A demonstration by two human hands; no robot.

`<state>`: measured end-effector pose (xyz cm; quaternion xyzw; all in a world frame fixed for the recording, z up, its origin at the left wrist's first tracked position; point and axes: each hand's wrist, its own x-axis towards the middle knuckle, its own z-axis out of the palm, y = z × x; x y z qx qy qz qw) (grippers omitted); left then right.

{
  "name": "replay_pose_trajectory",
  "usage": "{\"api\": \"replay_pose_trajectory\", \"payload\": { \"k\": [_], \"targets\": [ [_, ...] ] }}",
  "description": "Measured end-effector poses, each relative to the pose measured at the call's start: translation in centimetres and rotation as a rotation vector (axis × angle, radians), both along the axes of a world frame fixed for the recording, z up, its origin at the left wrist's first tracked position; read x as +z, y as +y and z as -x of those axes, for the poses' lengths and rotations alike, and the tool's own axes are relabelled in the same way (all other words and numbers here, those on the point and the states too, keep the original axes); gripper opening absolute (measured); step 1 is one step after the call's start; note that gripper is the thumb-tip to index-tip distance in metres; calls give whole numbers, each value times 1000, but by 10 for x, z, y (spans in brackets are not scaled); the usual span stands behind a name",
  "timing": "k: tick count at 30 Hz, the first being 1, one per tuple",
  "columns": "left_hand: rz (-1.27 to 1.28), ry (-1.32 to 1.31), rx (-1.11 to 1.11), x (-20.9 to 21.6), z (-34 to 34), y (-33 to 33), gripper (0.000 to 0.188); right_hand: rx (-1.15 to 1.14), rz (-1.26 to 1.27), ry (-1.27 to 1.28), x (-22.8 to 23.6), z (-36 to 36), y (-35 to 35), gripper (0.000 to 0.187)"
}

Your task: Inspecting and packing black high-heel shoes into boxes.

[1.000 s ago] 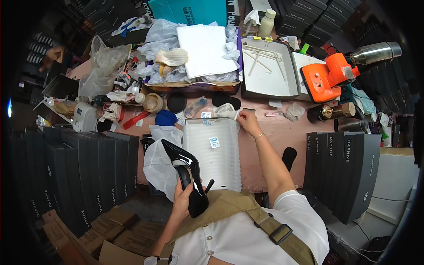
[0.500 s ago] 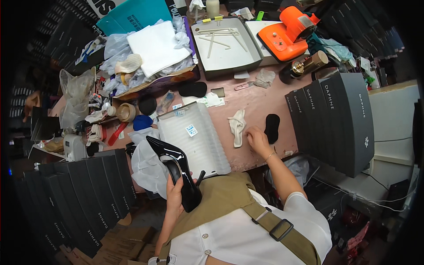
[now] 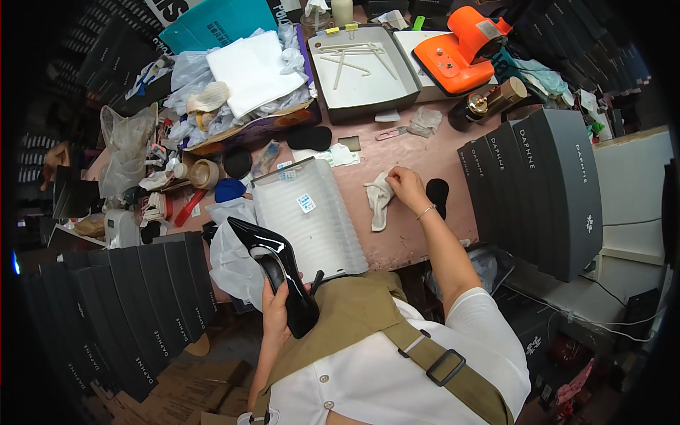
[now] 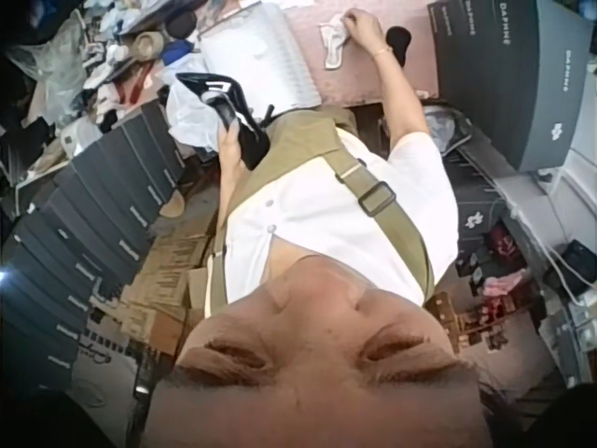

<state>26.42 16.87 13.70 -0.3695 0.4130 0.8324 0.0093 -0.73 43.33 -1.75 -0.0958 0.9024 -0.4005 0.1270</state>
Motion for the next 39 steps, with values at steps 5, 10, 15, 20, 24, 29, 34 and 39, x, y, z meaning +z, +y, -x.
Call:
{"api": "replay_pose_trajectory", "payload": {
  "k": [5,10,15,20,24,29,34,39],
  "targets": [
    [-14,-4,36,0,-5,1,39,57,-102,5,-13,-3,-16,19],
    [24,-20,18,2,0,3,32,202,-216,26,-20,-18,-29,19],
    [43,-17,24,4,0,-1,32,126,73,26,-11,-42,-18,15],
    [7,-4,23,-3,0,-1,33,513,3,-26,5,-76,23,13],
    [12,-24,-29,2,8,4,33,311,-120,-19,3,-80,35,16],
    [16,-21,-37,1,5,4,33,109,-104,20,23,-54,17,16],
    [38,7,4,1,-2,0,31,232,-263,-315,-5,-54,17,24],
    [-18,30,6,-4,-13,-5,34,77,-71,-310,-40,-91,20,28]
  ]
}}
